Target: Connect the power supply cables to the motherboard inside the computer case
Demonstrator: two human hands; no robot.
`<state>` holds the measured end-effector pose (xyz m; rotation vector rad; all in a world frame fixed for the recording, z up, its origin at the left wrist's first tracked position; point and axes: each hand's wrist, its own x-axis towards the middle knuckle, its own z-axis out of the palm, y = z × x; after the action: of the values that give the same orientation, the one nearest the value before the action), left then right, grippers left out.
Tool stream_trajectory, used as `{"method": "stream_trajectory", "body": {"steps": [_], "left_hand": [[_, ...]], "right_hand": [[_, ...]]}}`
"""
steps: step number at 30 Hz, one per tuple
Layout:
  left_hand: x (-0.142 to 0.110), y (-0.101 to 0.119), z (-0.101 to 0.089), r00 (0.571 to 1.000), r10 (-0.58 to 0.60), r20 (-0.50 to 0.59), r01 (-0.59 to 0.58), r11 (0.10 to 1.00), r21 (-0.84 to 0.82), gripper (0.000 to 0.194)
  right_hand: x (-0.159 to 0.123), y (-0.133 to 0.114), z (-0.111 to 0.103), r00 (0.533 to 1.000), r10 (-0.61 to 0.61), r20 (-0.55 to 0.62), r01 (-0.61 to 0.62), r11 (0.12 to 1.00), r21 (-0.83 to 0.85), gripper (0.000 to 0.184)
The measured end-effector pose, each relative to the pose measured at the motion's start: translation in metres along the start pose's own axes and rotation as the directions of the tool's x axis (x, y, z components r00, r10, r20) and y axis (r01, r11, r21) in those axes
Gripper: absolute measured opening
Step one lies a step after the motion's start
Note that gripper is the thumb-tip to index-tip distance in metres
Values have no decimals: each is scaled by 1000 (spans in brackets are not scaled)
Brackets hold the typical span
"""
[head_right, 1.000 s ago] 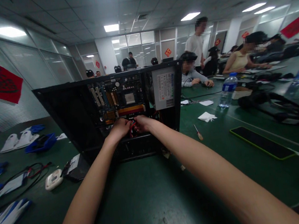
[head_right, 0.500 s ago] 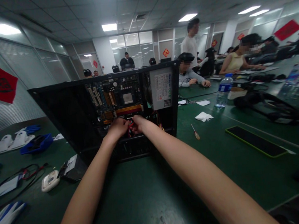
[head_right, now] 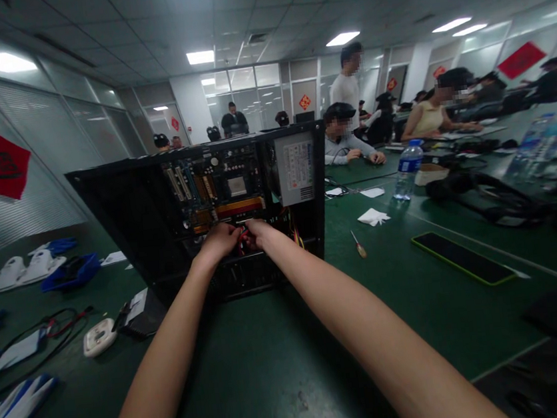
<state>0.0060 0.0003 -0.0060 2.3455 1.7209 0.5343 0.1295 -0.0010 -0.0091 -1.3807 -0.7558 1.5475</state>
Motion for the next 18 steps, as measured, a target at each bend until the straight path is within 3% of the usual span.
{"method": "stream_trajectory", "body": {"steps": [18], "left_hand": [[0, -1, 1, 1000, -2, 1, 2, 999, -32, 33]], "right_hand": [[-4, -4, 2, 998, 55, -17, -55, 998, 25, 33]]}}
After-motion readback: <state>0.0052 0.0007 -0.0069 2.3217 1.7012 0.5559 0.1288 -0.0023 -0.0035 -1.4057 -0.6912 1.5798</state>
